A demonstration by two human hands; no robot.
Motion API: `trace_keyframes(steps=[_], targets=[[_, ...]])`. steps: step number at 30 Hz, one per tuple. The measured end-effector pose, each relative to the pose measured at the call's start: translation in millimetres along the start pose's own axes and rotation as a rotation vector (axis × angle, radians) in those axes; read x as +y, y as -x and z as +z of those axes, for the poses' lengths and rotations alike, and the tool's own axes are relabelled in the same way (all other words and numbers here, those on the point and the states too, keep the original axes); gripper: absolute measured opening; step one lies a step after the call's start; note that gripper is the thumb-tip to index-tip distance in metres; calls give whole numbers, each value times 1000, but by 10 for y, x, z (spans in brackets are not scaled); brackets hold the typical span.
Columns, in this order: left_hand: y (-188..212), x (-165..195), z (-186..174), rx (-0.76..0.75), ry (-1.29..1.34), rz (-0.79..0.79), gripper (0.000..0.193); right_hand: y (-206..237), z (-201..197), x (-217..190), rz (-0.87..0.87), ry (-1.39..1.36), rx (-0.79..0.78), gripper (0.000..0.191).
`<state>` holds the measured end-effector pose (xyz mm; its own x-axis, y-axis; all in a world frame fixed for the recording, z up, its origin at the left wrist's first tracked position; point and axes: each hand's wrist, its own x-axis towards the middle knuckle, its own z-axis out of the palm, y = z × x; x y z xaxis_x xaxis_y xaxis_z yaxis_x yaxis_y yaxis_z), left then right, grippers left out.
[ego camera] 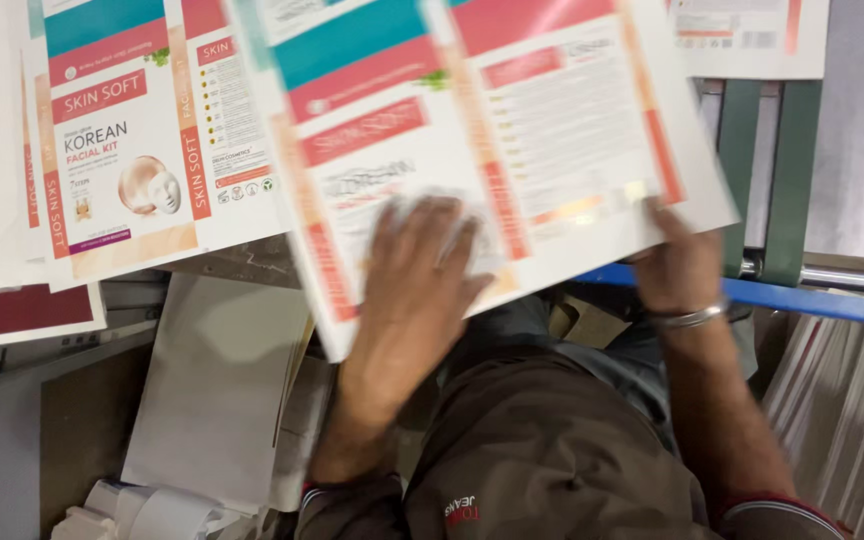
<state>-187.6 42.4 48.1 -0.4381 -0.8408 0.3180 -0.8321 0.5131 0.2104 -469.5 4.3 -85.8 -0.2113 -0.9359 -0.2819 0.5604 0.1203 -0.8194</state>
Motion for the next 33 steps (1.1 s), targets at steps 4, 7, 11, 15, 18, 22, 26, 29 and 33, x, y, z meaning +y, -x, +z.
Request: trace_keyframes(steps=[4, 7, 11, 15, 18, 22, 26, 29, 33], targets=[[71, -365, -136, 37, -166, -131, 56, -271, -634, -74, -267, -40, 118, 46], [26, -605, -148, 65, -266, -133, 51, -457, -1033, -80, -373, -66, 196, 41], [19, -754, -107, 102, -411, -42, 41, -516, -1370, -130, -414, -64, 384, 39], [14, -802, -25, 219, -380, -6, 28, -428, -1509, -131, -471, -99, 388, 40], [42, -790, 16, 294, -367, -3, 20, -227, -1604, -23, -484, -11, 410, 39], [139, -765, 9, 336, -369, -14, 15, 284, -1729, 170, -484, 127, 356, 44], [223, -761, -21, 358, -349, -10, 17, 651, -1715, 323, -415, 116, 451, 36], [247, -750, -50, 325, -345, -18, 18, 693, -1628, 357, -444, 157, 405, 34], [228, -764, -135, 245, -302, -52, 23, 373, -1498, 320, -581, 264, 293, 25]])
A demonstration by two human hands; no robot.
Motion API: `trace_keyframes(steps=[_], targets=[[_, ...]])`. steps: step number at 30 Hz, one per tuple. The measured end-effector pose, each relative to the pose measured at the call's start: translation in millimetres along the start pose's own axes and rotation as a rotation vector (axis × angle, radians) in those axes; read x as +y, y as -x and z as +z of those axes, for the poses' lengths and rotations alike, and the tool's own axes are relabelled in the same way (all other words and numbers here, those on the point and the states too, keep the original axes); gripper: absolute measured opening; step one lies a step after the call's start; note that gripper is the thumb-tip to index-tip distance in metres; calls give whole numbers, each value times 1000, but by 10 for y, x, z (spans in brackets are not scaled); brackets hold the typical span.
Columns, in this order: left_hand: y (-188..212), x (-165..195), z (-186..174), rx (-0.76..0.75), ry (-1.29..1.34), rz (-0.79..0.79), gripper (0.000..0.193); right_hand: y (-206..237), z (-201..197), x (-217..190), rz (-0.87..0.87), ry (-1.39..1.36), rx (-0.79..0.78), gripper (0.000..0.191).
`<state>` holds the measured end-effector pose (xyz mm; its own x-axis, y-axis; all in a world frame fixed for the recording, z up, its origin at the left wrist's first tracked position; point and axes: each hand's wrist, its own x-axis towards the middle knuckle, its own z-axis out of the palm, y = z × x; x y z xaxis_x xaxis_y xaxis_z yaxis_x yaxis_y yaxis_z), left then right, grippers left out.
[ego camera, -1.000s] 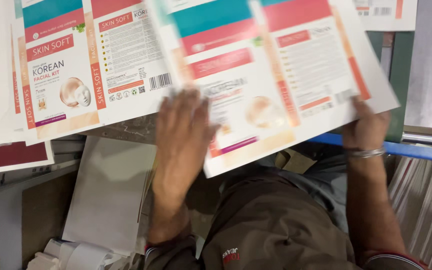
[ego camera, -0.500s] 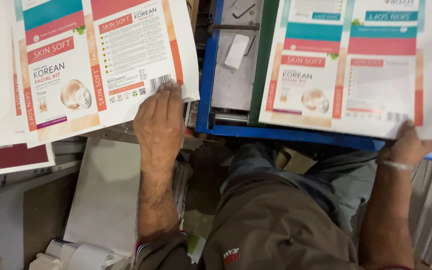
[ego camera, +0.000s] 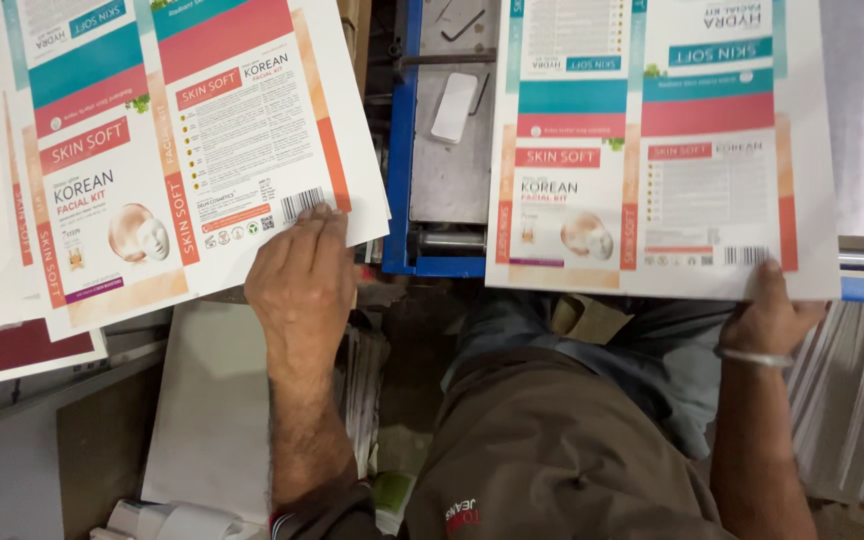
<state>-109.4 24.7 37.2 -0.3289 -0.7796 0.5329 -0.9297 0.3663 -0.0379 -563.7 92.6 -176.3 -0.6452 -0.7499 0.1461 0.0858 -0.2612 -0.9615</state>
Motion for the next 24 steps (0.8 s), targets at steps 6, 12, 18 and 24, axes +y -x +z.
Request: trace_keyframes(steps=[6, 12, 18, 24], targets=[[-64, -12, -6, -24, -58, -44, 48, -532, 429, 134, 111, -177, 215, 41], [-66, -45, 27, -58, -14, -79, 50, -643, 594, 100, 453, -202, 9, 40], [-116, -10, -97, -130, 56, -88, 53, -364, 428, 208, 636, -157, -233, 32], [-260, -211, -277, -33, 218, -88, 47, -340, 431, 153, 659, -172, -375, 30]])
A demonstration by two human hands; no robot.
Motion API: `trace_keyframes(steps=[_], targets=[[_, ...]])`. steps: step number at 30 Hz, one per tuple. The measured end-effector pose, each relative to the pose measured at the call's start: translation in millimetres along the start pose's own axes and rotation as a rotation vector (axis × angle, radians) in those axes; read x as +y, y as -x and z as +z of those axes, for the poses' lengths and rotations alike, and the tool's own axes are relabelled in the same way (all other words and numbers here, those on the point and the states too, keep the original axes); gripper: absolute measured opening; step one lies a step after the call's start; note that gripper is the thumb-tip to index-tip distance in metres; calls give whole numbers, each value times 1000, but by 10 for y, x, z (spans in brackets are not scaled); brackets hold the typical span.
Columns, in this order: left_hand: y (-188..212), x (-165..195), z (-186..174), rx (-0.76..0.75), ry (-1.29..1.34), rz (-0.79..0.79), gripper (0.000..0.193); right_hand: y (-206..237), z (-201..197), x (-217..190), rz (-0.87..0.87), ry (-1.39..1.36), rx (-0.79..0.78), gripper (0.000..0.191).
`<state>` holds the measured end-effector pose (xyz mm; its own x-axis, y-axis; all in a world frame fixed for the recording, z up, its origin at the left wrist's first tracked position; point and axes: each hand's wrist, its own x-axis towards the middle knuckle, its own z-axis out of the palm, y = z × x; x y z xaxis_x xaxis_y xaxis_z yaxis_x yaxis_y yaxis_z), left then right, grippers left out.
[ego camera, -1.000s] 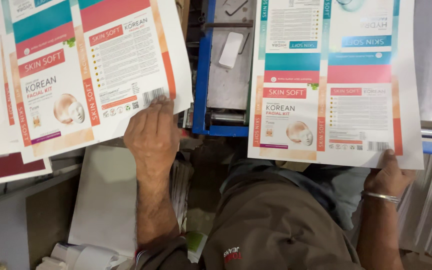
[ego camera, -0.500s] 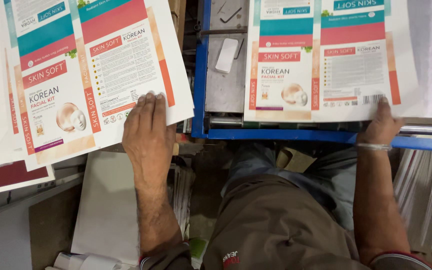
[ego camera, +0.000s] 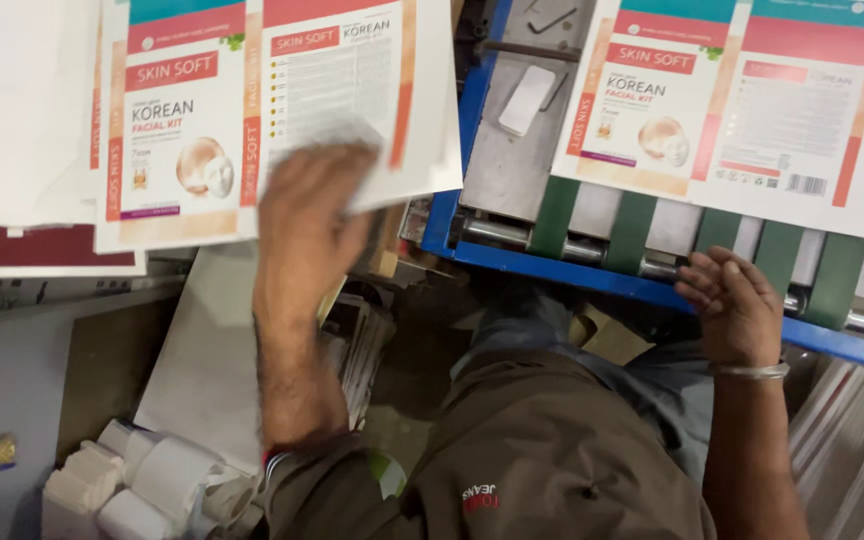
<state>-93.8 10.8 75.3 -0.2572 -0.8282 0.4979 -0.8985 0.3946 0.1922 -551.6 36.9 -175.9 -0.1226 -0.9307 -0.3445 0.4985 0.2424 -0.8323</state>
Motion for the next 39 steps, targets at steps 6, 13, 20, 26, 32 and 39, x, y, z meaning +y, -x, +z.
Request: trace_keyframes(steps=[6, 13, 20, 26, 32, 39], targets=[[16, 45, 220, 151, 210, -223, 18, 2, 598, -172, -29, 96, -283, 34], [-43, -209, 128, 478, 249, -580, 19, 25, 1126, -346, 28, 138, -479, 37], [-107, 1008, 903, -376, -40, -34, 37, 95, 1491, -323, 12, -89, -813, 52], [51, 1497, 951, -244, 194, 181, 59, 28, 1325, -447, -121, 148, -255, 45], [44, 907, 586, -172, 2, 32, 56, -402, 382, -669, -378, -184, 44, 48], [-11, 487, 560, -104, -278, 70, 49, -446, -434, -710, -508, -66, 516, 43]])
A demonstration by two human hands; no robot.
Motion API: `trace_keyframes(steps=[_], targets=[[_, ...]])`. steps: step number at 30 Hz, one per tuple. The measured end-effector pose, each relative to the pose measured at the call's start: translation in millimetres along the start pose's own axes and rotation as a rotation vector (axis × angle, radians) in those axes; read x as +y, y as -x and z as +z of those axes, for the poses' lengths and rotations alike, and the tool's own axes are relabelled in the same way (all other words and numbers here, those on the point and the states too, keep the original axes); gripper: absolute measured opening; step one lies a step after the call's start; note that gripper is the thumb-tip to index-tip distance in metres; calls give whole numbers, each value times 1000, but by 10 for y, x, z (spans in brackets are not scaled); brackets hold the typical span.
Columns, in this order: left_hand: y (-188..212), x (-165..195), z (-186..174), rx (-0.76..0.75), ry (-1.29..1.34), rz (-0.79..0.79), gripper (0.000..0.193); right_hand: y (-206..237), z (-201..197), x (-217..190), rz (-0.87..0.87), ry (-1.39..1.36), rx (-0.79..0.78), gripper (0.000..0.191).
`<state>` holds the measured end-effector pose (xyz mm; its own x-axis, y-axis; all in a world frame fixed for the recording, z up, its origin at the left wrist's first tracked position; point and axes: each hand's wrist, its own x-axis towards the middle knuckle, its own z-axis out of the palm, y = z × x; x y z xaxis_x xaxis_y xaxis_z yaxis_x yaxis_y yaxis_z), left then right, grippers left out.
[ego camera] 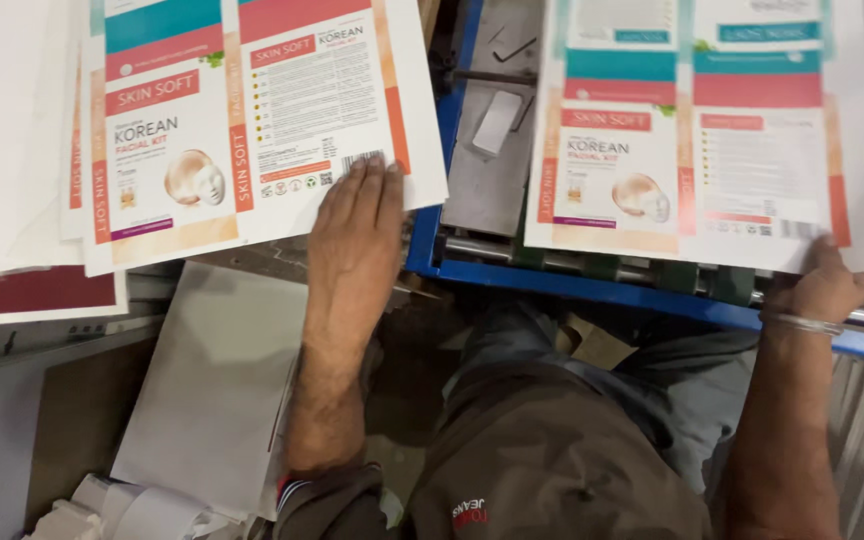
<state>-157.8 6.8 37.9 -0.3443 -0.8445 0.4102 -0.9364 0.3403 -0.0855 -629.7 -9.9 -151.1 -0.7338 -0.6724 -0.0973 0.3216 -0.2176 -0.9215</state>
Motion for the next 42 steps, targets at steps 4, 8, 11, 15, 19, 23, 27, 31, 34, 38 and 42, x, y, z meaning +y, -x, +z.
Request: trace_keyframes(steps=[4, 8, 11, 15, 19, 23, 27, 31, 34, 38, 42], targets=[[43, -12, 38, 81, -25, 11, 38, 149, -287, -51, -101, -108, -63, 46], [100, 3, 4, 114, 10, -13, 34, 564, -594, -17, -110, -19, -106, 46], [111, -4, -50, 134, 60, -34, 33, 819, -735, 51, -107, 17, -73, 43], [83, 30, -100, 169, 3, -58, 46, 941, -760, 97, -111, 35, -45, 34], [83, 36, -137, 129, 20, -65, 49, 820, -595, 103, -217, 22, -196, 21], [110, -19, -120, 85, 67, -101, 55, 543, -238, 144, -229, 19, -173, 30], [119, -56, -47, 121, 34, -107, 50, 327, 150, 199, -58, -26, 49, 35], [120, -73, -37, 132, 91, -103, 49, 277, 326, 206, 56, -96, -178, 39], [101, -87, -46, 120, 120, -98, 52, 350, 318, 211, 354, 26, -227, 37], [48, -76, -13, 154, 118, -83, 53, 469, 179, 276, 466, 82, -362, 36], [6, -73, 18, 139, 152, -68, 55, 498, 47, 373, 483, 48, -430, 38]])
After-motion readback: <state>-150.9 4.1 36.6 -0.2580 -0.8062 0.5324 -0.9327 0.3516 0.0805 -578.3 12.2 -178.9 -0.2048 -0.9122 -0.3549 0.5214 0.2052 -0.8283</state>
